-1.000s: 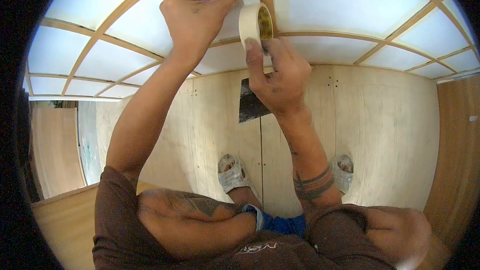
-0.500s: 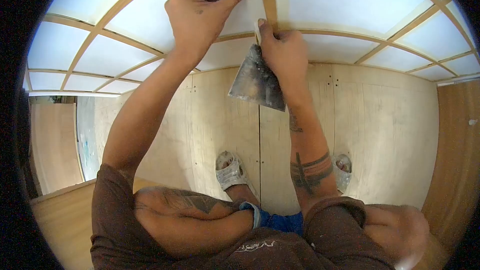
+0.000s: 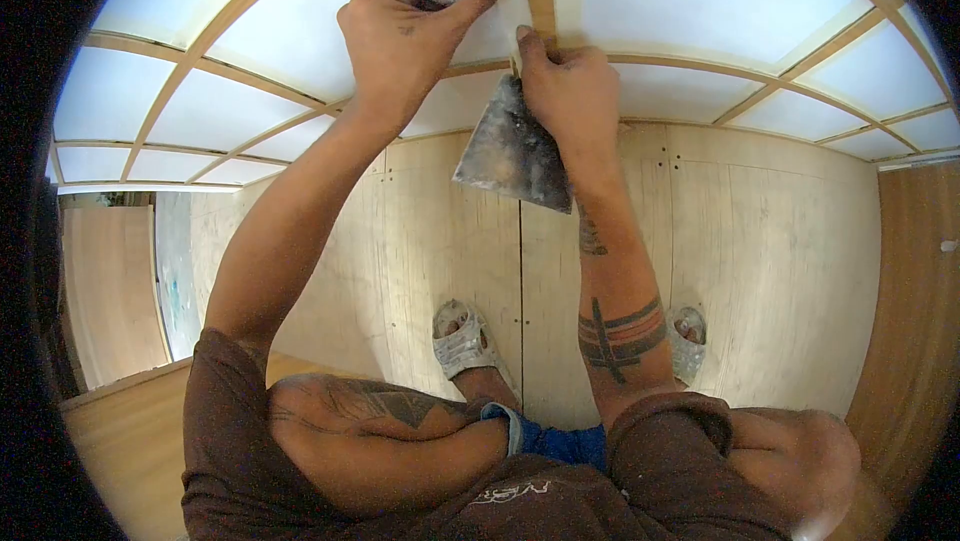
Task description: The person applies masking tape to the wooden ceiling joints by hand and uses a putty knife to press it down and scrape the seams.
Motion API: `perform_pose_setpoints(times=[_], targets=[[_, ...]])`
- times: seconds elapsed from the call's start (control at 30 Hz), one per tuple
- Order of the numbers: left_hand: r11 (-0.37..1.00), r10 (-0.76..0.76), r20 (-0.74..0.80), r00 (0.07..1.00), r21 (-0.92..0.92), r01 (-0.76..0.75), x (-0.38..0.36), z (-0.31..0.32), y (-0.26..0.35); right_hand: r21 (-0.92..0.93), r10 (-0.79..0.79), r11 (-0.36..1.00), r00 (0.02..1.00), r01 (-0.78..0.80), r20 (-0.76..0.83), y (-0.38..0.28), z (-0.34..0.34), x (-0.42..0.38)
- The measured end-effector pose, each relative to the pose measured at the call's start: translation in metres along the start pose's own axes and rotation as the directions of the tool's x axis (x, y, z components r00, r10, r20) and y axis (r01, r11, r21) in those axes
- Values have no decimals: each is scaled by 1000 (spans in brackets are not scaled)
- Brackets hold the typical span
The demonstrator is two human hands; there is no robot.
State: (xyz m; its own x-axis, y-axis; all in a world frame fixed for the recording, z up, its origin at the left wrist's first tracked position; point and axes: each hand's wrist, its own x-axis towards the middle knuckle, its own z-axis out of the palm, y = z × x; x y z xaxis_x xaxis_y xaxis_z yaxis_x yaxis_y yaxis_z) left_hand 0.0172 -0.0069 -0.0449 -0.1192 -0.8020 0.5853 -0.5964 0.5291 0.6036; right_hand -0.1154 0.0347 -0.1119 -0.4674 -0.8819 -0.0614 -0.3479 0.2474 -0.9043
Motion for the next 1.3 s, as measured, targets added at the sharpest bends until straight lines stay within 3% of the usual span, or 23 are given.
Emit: perform_pose_setpoints(times=[0.4,0.6,0.67,0.7,0.77,0.93,1.0,1.1,1.23,1.3], targets=[[997,78,-16,997,-21,-78,0,1,-2,21,48,999,998,-49,27,-1,-2,6],[997,-78,43,996,-7,78,11,-10,14,-21,2,1000,1000,-1,4,-5,-3,4],[966,-211,39,977,-143,214,18,-14,30,-38,8,999,1000,-8,5,-7,-5,3],[967,-208,39,977,-144,211,22,-18,41,-36,8,999,1000,-8,3,-9,-6,3],[888,-355,-3,935,-313,337,30,-22,62,-42,74,997,994,-70,84,-11,-10,4],[837,-326,36,945,-453,306,26,-20,48,-23,33,999,998,-32,47,-6,-6,3],[838,-427,-13,904,-382,390,28,-17,47,-7,49,999,997,-49,60,-5,-6,4],[764,-506,55,861,-435,477,25,-14,31,-20,37,999,999,-37,9,0,-3,7],[799,-364,47,930,-497,338,11,0,5,-16,34,999,999,-33,24,2,-3,9],[917,-289,133,948,-246,314,2,6,-7,-8,36,999,998,-36,43,-1,-3,8]])
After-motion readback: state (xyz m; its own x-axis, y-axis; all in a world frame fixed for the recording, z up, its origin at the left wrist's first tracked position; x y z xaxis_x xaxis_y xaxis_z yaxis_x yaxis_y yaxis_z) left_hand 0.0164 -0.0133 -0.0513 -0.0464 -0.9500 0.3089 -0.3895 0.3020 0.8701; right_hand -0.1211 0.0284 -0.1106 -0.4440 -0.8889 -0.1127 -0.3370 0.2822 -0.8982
